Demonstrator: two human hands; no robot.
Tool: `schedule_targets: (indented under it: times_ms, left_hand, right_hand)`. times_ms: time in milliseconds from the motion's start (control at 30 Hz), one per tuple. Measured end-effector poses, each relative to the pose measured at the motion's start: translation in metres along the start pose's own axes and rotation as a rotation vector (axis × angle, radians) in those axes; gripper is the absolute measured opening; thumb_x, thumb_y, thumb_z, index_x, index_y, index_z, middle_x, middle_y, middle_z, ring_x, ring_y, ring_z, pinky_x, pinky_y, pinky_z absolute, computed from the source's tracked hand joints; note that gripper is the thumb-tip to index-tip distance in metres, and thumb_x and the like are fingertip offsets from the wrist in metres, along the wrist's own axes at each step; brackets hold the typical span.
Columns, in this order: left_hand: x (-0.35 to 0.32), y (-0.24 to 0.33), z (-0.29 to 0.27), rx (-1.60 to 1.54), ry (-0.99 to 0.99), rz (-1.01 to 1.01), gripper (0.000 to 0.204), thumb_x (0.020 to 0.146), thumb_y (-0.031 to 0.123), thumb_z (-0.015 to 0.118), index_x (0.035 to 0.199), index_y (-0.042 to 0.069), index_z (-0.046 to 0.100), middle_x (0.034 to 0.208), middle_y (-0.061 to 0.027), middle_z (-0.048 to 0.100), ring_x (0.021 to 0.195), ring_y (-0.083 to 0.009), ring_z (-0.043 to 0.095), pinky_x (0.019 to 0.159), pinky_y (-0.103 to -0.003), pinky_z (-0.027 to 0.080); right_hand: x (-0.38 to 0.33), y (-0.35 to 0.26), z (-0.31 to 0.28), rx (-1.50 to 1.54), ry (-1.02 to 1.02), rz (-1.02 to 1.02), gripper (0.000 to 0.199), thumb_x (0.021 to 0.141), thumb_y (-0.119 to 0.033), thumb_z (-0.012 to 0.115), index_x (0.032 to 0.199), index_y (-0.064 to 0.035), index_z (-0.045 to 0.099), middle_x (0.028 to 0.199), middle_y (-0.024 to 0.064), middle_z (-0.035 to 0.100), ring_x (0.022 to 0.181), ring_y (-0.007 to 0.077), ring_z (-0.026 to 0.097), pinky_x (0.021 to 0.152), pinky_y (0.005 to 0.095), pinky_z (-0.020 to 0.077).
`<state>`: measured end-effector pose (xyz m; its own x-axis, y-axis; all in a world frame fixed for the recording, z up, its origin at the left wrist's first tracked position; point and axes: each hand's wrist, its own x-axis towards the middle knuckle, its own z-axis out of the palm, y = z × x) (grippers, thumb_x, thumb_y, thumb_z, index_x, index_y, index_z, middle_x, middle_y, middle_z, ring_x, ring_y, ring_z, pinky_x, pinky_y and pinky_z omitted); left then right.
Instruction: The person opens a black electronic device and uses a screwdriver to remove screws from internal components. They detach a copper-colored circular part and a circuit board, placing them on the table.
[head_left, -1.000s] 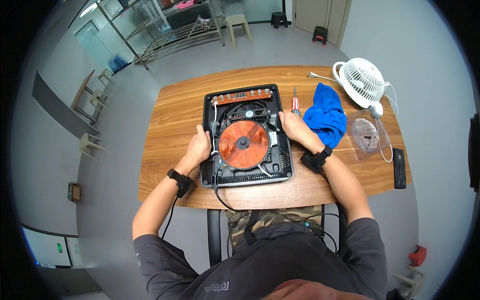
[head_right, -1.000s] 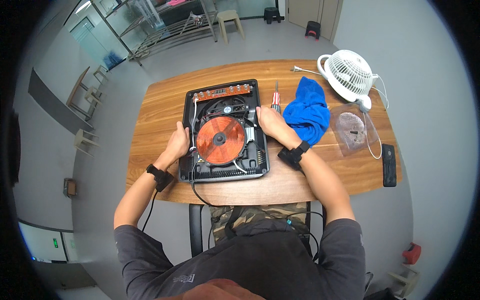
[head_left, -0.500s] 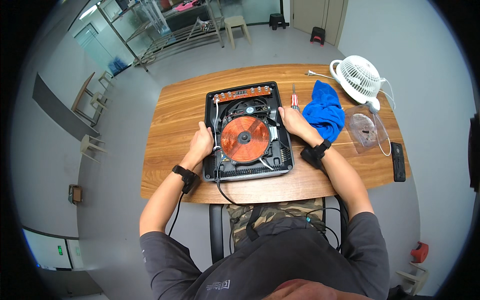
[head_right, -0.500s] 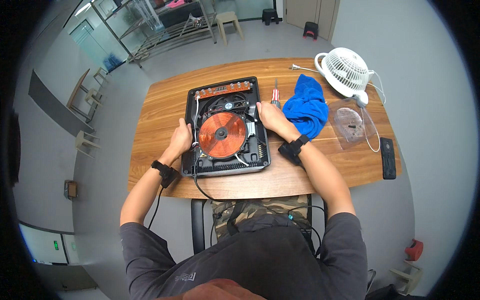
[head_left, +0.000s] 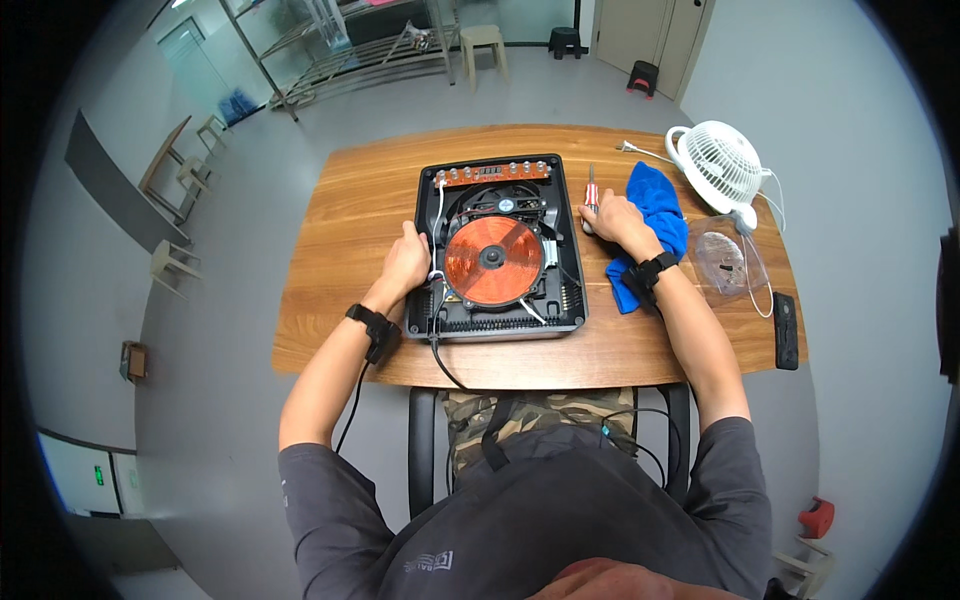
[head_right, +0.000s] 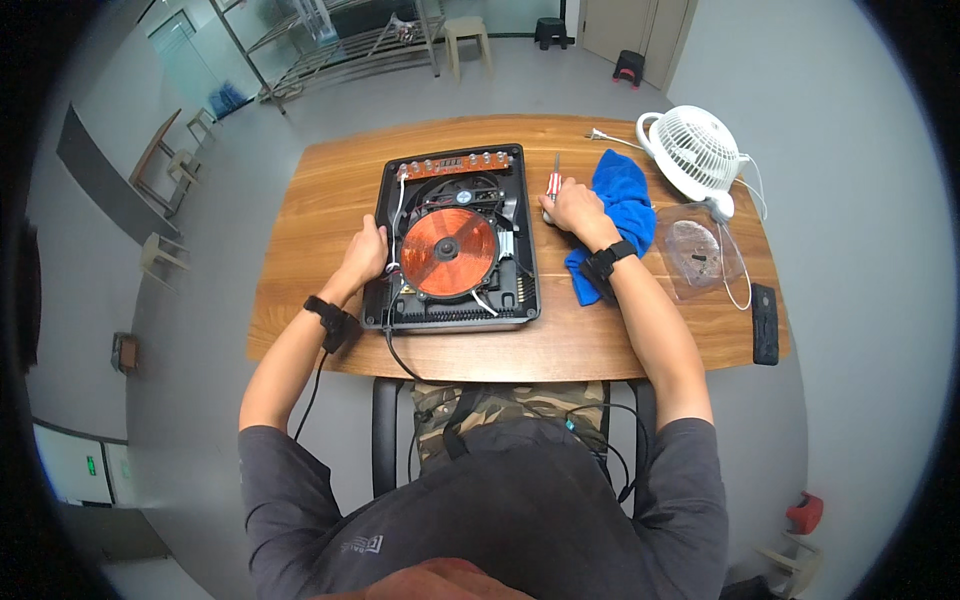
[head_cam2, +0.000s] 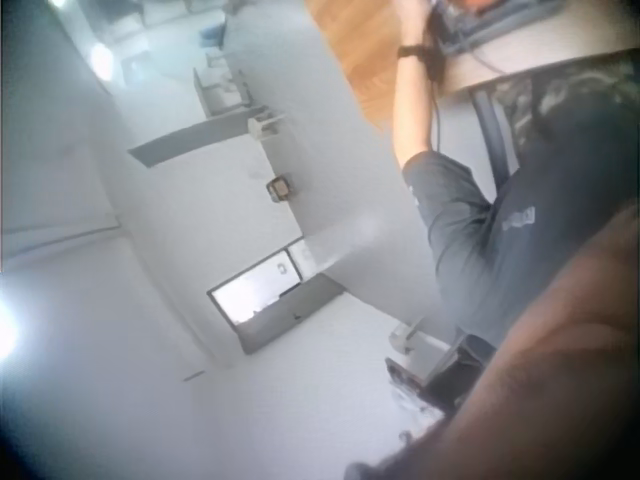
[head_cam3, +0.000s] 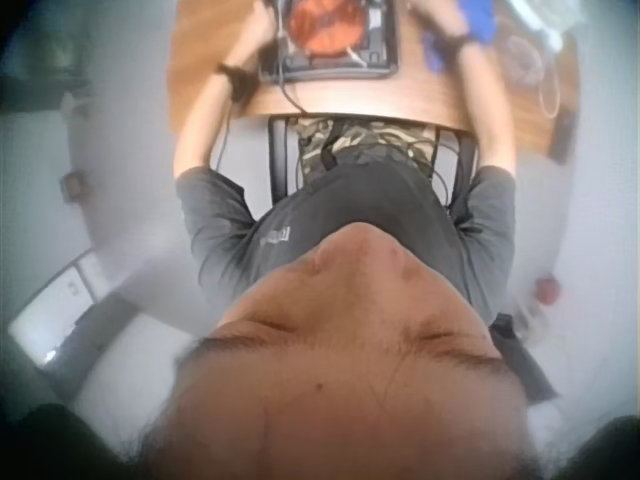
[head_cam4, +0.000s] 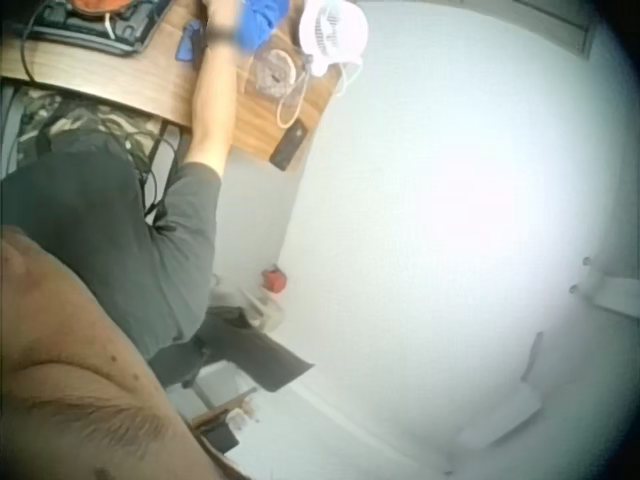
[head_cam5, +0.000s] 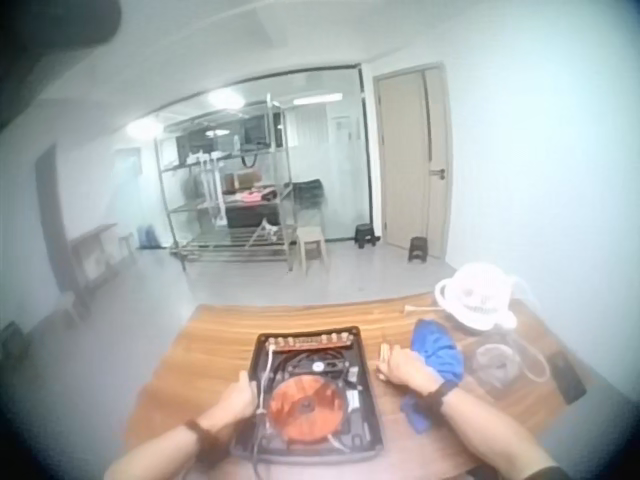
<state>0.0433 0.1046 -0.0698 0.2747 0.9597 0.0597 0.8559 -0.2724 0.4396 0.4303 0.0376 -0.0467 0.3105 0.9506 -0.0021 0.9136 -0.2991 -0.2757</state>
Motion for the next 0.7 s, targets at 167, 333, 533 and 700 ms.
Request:
schedule_targets:
  times_ms: [167, 333, 533, 700]
  left_hand:
    - [0.001, 0.002, -0.004, 0.018, -0.033, 0.031, 0.034, 0.105, 0.027, 0.038, 0.115, -0.005, 0.037, 0.091, -0.039, 0.065, 0.088, -0.0567, 0.063, 0.081, -0.062, 0.048]
    - [0.004, -0.003, -0.004, 0.047, -0.044, 0.02, 0.034, 0.105, 0.028, 0.038, 0.114, -0.005, 0.038, 0.092, -0.0383, 0.065, 0.09, -0.056, 0.063, 0.082, -0.061, 0.049]
    - [0.007, 0.011, -0.026, 0.183, -0.063, -0.061, 0.044, 0.101, 0.037, 0.046, 0.116, -0.004, 0.047, 0.102, -0.0342, 0.067, 0.098, -0.0522, 0.064, 0.089, -0.058, 0.049]
    - [0.016, 0.034, -0.053, 0.043, 0.099, 0.365, 0.037, 0.094, 0.029, 0.063, 0.118, 0.001, 0.06, 0.087, -0.0168, 0.067, 0.083, -0.0351, 0.066, 0.079, -0.046, 0.052]
  right_hand:
    - [-0.002, 0.004, 0.011, 0.01, 0.006, -0.094, 0.062, 0.09, -0.05, 0.065, 0.105, 0.0101, 0.064, 0.102, 0.0337, 0.068, 0.1, 0.0478, 0.066, 0.087, 0.0514, 0.0538]
    - [0.0, 0.006, 0.01, 0.075, 0.099, -0.066, 0.055, 0.089, -0.044, 0.065, 0.098, 0.0105, 0.066, 0.096, 0.0351, 0.068, 0.093, 0.0493, 0.067, 0.083, 0.0532, 0.0543]
    - [-0.01, 0.01, -0.049, 0.179, 0.288, -0.142, 0.051, 0.09, -0.041, 0.062, 0.098, 0.0093, 0.067, 0.088, 0.0348, 0.067, 0.086, 0.0481, 0.068, 0.078, 0.0537, 0.0541]
    - [-0.046, -0.028, -0.134, 0.368, 0.342, -0.374, 0.048, 0.091, -0.041, 0.066, 0.1, 0.0058, 0.067, 0.081, 0.0261, 0.07, 0.074, 0.0393, 0.07, 0.071, 0.0444, 0.055]
